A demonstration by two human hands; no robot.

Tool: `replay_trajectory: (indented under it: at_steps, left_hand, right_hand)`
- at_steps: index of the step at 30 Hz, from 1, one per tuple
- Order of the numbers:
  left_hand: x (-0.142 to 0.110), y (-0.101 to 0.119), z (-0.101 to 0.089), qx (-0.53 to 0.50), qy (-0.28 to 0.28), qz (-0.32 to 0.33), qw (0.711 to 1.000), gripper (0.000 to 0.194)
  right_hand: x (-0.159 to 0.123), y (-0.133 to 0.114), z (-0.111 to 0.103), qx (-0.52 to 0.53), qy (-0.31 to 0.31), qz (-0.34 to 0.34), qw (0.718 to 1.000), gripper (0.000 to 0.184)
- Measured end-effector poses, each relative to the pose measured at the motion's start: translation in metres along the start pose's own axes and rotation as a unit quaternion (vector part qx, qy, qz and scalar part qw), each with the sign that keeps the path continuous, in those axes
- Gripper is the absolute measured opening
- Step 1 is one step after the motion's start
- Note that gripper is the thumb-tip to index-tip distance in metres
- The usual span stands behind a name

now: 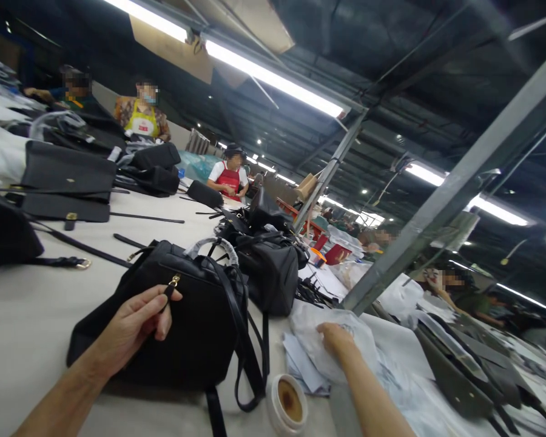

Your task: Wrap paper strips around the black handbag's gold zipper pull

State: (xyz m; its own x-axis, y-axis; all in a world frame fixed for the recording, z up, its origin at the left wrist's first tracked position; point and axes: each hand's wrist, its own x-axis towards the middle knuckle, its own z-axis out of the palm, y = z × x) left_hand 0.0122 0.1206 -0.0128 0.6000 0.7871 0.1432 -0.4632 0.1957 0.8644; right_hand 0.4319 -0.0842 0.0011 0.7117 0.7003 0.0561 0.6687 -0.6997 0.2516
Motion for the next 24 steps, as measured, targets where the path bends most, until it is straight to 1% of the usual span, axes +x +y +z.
replay_trajectory:
  at_steps: [3, 4, 8, 14, 17, 20, 22, 23, 24]
  left_hand:
    - [0.001, -0.005, -0.003, -0.006, -0.001, 0.005, 1.000, 0.029]
    - [0.001, -0.006, -0.003, -0.008, -0.001, 0.008, 1.000, 0.028]
    - [0.004, -0.011, -0.006, -0.010, 0.002, 0.008, 1.000, 0.029]
    - [0.005, -0.015, -0.010, -0.012, -0.015, 0.004, 1.000, 0.029]
    - [0.005, -0.013, -0.008, -0.011, -0.012, 0.001, 1.000, 0.029]
    - [0.005, -0.010, -0.006, -0.011, -0.010, 0.002, 1.000, 0.029]
    - [0.004, -0.009, -0.005, -0.009, -0.010, 0.003, 1.000, 0.030]
    - [0.004, -0.009, -0.005, -0.008, -0.010, 0.002, 1.000, 0.030]
    - [0.004, -0.008, -0.004, -0.007, -0.009, 0.001, 1.000, 0.029]
  right_hand:
    - [-0.004, -0.001, 0.003, -0.011, -0.062, -0.028, 0.998, 0.021]
    - [-0.005, -0.002, 0.003, -0.015, -0.072, -0.031, 0.997, 0.022]
    - [-0.009, -0.006, -0.003, -0.020, -0.085, -0.041, 0.995, 0.025]
    - [-0.014, -0.013, -0.008, -0.022, -0.089, -0.073, 0.993, 0.022]
    - [-0.014, -0.018, -0.014, -0.038, -0.066, -0.057, 0.995, 0.022]
    - [-0.026, -0.025, -0.028, -0.046, -0.005, -0.029, 0.998, 0.022]
    - [-0.048, -0.032, -0.035, -0.036, 0.031, -0.035, 0.998, 0.033]
    - [-0.063, -0.035, -0.036, -0.027, 0.040, -0.052, 0.998, 0.041]
    - [-0.079, -0.038, -0.034, -0.014, 0.040, -0.084, 0.996, 0.046]
